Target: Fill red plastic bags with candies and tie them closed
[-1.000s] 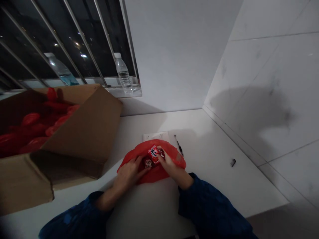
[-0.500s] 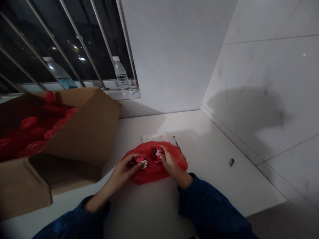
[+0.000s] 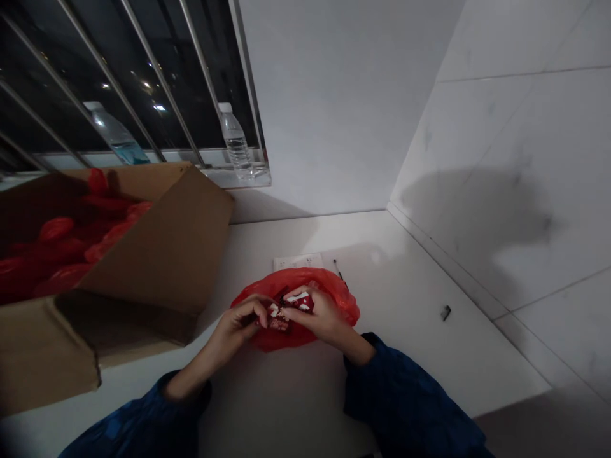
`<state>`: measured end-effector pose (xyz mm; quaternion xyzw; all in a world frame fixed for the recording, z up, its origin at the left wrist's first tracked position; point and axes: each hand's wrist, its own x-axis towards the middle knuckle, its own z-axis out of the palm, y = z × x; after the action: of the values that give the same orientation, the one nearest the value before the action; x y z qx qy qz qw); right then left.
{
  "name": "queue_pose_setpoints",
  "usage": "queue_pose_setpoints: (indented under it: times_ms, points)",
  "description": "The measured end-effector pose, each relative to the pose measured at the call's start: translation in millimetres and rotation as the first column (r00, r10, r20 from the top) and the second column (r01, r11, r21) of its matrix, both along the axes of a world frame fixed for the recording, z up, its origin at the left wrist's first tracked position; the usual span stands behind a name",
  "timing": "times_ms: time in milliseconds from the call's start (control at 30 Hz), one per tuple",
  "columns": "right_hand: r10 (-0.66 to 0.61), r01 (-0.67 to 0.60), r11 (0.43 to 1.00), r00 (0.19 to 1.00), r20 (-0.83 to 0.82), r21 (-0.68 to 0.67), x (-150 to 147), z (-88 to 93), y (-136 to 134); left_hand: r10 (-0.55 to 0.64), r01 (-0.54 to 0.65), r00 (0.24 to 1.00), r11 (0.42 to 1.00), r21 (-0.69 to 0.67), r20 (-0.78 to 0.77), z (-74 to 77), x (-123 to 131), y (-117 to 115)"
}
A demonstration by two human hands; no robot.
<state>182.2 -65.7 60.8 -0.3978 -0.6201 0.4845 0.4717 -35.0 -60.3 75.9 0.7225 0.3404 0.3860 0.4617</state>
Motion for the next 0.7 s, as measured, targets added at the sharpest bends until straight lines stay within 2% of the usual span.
queue_pose_setpoints:
  times_ms: [67,133,200,267,433,500,600,700]
  points:
    - [0.043,-0.044,0.999,0.998,-0.044,-0.031,0,-0.2,0,0.062,-0.060,0.997,0.998,-0.035,0.043,0.6,1,-1]
    - [0.019,-0.024,0.998,0.997,-0.079,-0.060,1,-0.5,1,0.134,-0.122,0.988,0.983,-0.140,0.081,1.7,3,-3]
    - [-0.015,0.007,0.997,0.995,-0.094,-0.082,2,-0.9,1,0.155,-0.131,0.985,0.961,-0.244,0.082,1.9,6,-4]
    - [-0.030,0.022,0.996,0.995,-0.091,-0.082,3,-1.7,1,0.152,-0.131,0.987,0.953,-0.272,0.055,0.4,7,-4]
    - [-0.059,0.059,0.998,0.998,-0.007,0.013,4,-6.8,3,0.252,-0.256,0.967,0.960,-0.112,-0.048,-7.3,2,3]
    - [-0.128,0.124,0.988,0.991,-0.045,-0.088,4,-9.7,5,0.323,-0.327,0.940,0.945,-0.020,-0.108,-11.0,-3,8]
    - [-0.215,0.154,0.926,0.965,-0.149,-0.344,5,-12.4,10,0.372,-0.346,0.883,0.928,0.137,-0.286,-18.4,-8,14]
    - [-0.252,0.094,0.874,0.927,-0.279,-0.477,4,-11.6,12,0.438,-0.285,0.746,0.891,0.353,-0.503,-23.1,-8,13]
